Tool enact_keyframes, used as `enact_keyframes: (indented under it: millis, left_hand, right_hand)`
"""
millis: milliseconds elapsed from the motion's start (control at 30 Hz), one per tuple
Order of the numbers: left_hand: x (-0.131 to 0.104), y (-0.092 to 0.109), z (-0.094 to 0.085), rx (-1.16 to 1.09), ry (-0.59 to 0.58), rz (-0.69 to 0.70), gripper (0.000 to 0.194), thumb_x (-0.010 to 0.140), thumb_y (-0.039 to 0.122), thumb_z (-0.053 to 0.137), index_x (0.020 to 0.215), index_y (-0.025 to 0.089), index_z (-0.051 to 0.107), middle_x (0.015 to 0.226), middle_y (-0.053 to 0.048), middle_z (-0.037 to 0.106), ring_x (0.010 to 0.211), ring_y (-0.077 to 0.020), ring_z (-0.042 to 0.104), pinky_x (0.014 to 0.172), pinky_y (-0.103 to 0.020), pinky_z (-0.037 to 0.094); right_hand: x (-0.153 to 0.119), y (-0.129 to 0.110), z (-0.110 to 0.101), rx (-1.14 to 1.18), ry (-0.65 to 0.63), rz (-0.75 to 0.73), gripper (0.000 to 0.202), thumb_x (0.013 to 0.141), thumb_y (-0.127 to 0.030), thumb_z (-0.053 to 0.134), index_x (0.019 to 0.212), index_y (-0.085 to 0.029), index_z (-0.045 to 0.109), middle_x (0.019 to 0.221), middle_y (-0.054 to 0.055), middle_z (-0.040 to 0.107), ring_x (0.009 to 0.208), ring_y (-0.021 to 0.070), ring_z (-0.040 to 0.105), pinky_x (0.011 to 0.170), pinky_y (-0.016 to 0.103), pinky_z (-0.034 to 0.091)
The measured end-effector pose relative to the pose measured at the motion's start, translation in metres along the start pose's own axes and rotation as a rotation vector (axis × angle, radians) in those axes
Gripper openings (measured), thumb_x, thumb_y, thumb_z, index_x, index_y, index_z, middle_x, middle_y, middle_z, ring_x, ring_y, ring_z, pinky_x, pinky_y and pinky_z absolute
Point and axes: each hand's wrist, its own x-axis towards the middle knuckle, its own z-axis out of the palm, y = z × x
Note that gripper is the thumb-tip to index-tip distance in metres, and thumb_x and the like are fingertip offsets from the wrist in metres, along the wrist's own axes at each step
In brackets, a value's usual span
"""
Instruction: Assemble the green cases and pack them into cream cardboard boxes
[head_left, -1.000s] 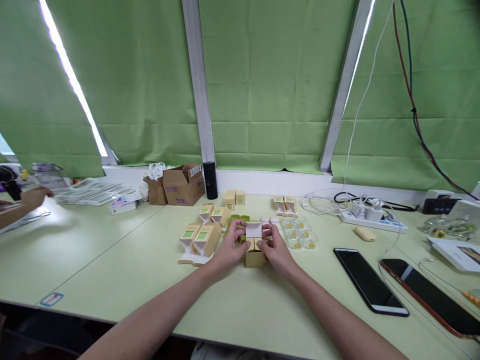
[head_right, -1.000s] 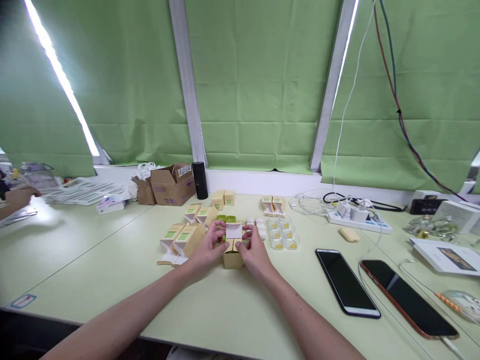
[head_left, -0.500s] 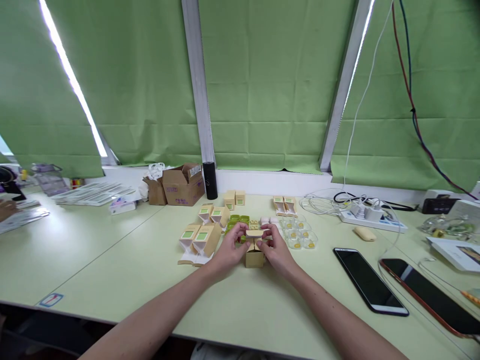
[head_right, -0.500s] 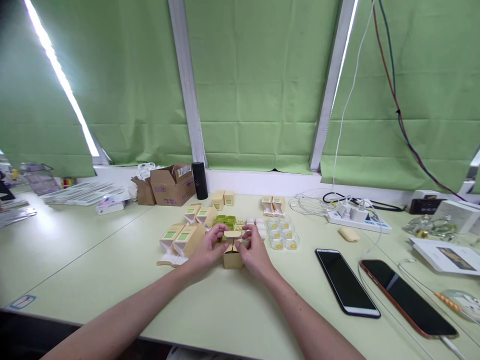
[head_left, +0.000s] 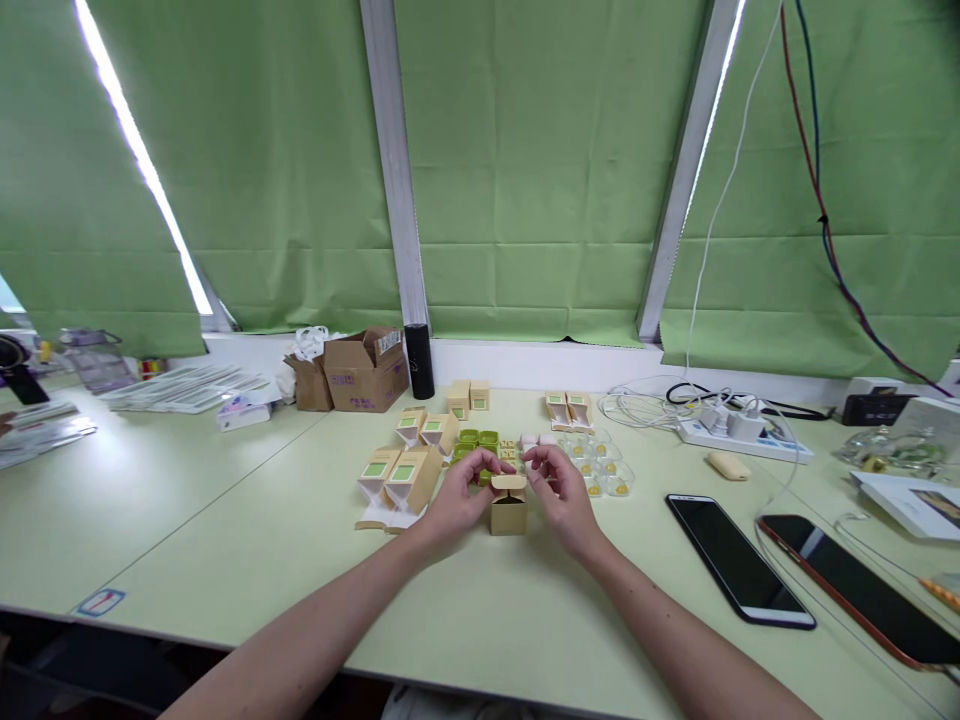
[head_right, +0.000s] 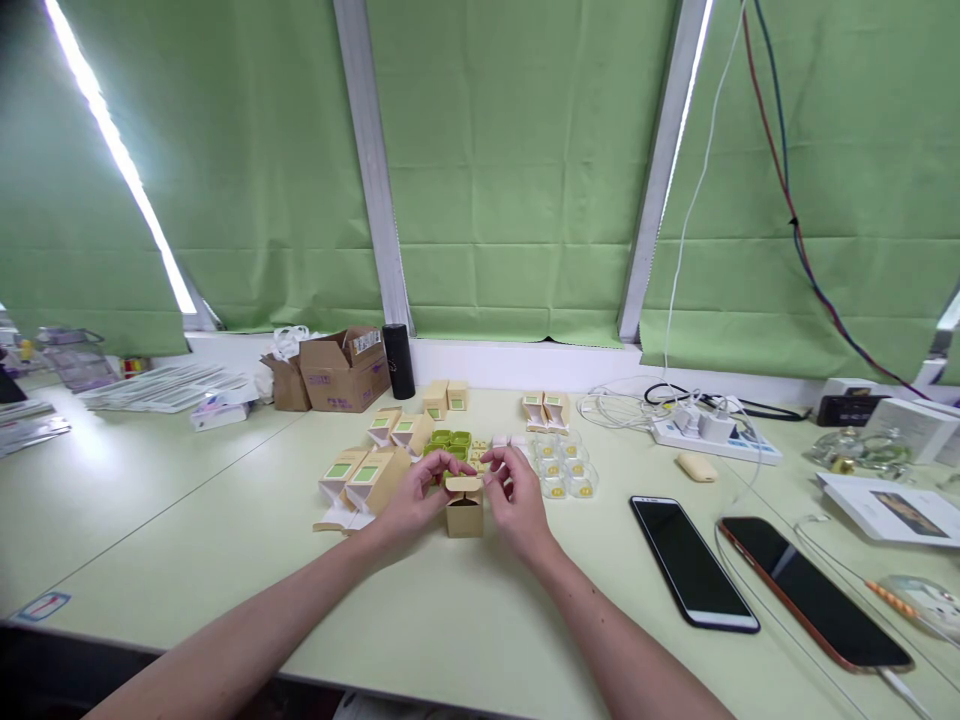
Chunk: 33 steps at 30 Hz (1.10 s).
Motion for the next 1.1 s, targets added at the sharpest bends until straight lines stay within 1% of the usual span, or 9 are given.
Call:
enact_keyframes:
  millis: [133, 267, 333, 400, 500, 600, 700, 867, 1100]
  left_hand:
    - [0.0, 0.001, 0.001, 0.009, 0.003, 0.009, 0.019, 0.088, 0.031, 0.076, 0.093, 0.02, 0.062, 0.108, -0.009, 0.074, 0.104, -0.0243, 0.066, 0.093, -0.036, 0.051]
    - [0.0, -0.002, -0.002, -0.039, -0.004, 0.0, 0.019, 0.088, 0.033, 0.075, 0.098, 0.019, 0.065, 0.104, -0.007, 0.071, 0.1, -0.023, 0.064, 0.089, -0.034, 0.05]
    - [0.001, -0.004, -0.005, -0.101, -0.037, 0.002, 0.018, 0.088, 0.032, 0.072, 0.1, 0.019, 0.066, 0.105, -0.007, 0.071, 0.101, -0.0235, 0.064, 0.089, -0.035, 0.05]
    - [0.002, -0.006, -0.008, -0.141, -0.063, 0.013, 0.019, 0.089, 0.033, 0.068, 0.102, 0.02, 0.067, 0.106, -0.007, 0.071, 0.104, -0.0248, 0.065, 0.092, -0.037, 0.05]
    - [0.001, -0.005, -0.01, -0.139, -0.067, 0.017, 0.024, 0.094, 0.043, 0.065, 0.103, 0.02, 0.068, 0.109, -0.009, 0.072, 0.108, -0.0263, 0.064, 0.097, -0.039, 0.049]
    - [0.0, -0.004, -0.009, -0.097, -0.069, 0.022, 0.037, 0.095, 0.055, 0.067, 0.108, 0.02, 0.068, 0.113, -0.01, 0.071, 0.108, -0.0265, 0.064, 0.096, -0.038, 0.049]
    - [-0.001, -0.005, -0.008, -0.049, -0.075, 0.034, 0.044, 0.094, 0.061, 0.07, 0.111, 0.02, 0.067, 0.115, -0.01, 0.07, 0.106, -0.0263, 0.063, 0.094, -0.037, 0.048]
    - [-0.002, -0.006, -0.008, -0.027, -0.079, 0.032, 0.043, 0.095, 0.059, 0.07, 0.113, 0.021, 0.066, 0.119, -0.011, 0.069, 0.108, -0.0272, 0.063, 0.095, -0.038, 0.047]
    - [-0.002, -0.002, -0.008, 0.004, -0.083, 0.062, 0.042, 0.094, 0.057, 0.071, 0.113, 0.02, 0.066, 0.115, -0.011, 0.068, 0.114, -0.0292, 0.06, 0.102, -0.04, 0.045]
  right_hand:
    - [-0.003, -0.005, -0.003, -0.093, -0.05, -0.146, 0.009, 0.091, -0.029, 0.063, 0.099, -0.025, 0.065, 0.087, 0.002, 0.057, 0.072, 0.0185, 0.052, 0.062, 0.031, 0.043]
    - [-0.005, -0.003, -0.003, -0.174, -0.069, -0.218, 0.007, 0.09, -0.022, 0.063, 0.096, -0.025, 0.064, 0.086, 0.002, 0.057, 0.071, 0.0192, 0.051, 0.063, 0.033, 0.041]
    - [-0.006, -0.002, -0.003, -0.195, -0.074, -0.233, 0.007, 0.09, -0.021, 0.062, 0.096, -0.025, 0.064, 0.086, 0.002, 0.057, 0.071, 0.0192, 0.051, 0.063, 0.033, 0.041]
    - [-0.006, -0.002, -0.003, -0.21, -0.079, -0.242, 0.007, 0.09, -0.02, 0.063, 0.095, -0.026, 0.062, 0.086, 0.002, 0.057, 0.07, 0.0192, 0.051, 0.063, 0.033, 0.041]
    - [-0.007, -0.003, -0.004, -0.242, -0.099, -0.26, 0.008, 0.09, -0.02, 0.063, 0.093, -0.026, 0.06, 0.088, 0.003, 0.059, 0.071, 0.02, 0.052, 0.064, 0.034, 0.041]
    - [-0.008, -0.005, -0.004, -0.279, -0.12, -0.279, 0.01, 0.088, -0.018, 0.062, 0.092, -0.026, 0.059, 0.088, 0.004, 0.06, 0.073, 0.0209, 0.054, 0.064, 0.034, 0.041]
    - [-0.008, -0.005, -0.004, -0.311, -0.139, -0.302, 0.013, 0.086, -0.015, 0.061, 0.091, -0.026, 0.058, 0.089, 0.004, 0.062, 0.074, 0.0214, 0.056, 0.063, 0.034, 0.04]
    - [-0.008, -0.005, -0.005, -0.352, -0.154, -0.315, 0.014, 0.085, -0.013, 0.06, 0.09, -0.026, 0.057, 0.087, 0.004, 0.062, 0.073, 0.021, 0.056, 0.063, 0.034, 0.039]
    - [-0.009, -0.005, -0.005, -0.363, -0.153, -0.365, 0.015, 0.084, -0.012, 0.059, 0.088, -0.026, 0.056, 0.083, 0.003, 0.061, 0.071, 0.02, 0.056, 0.062, 0.032, 0.038]
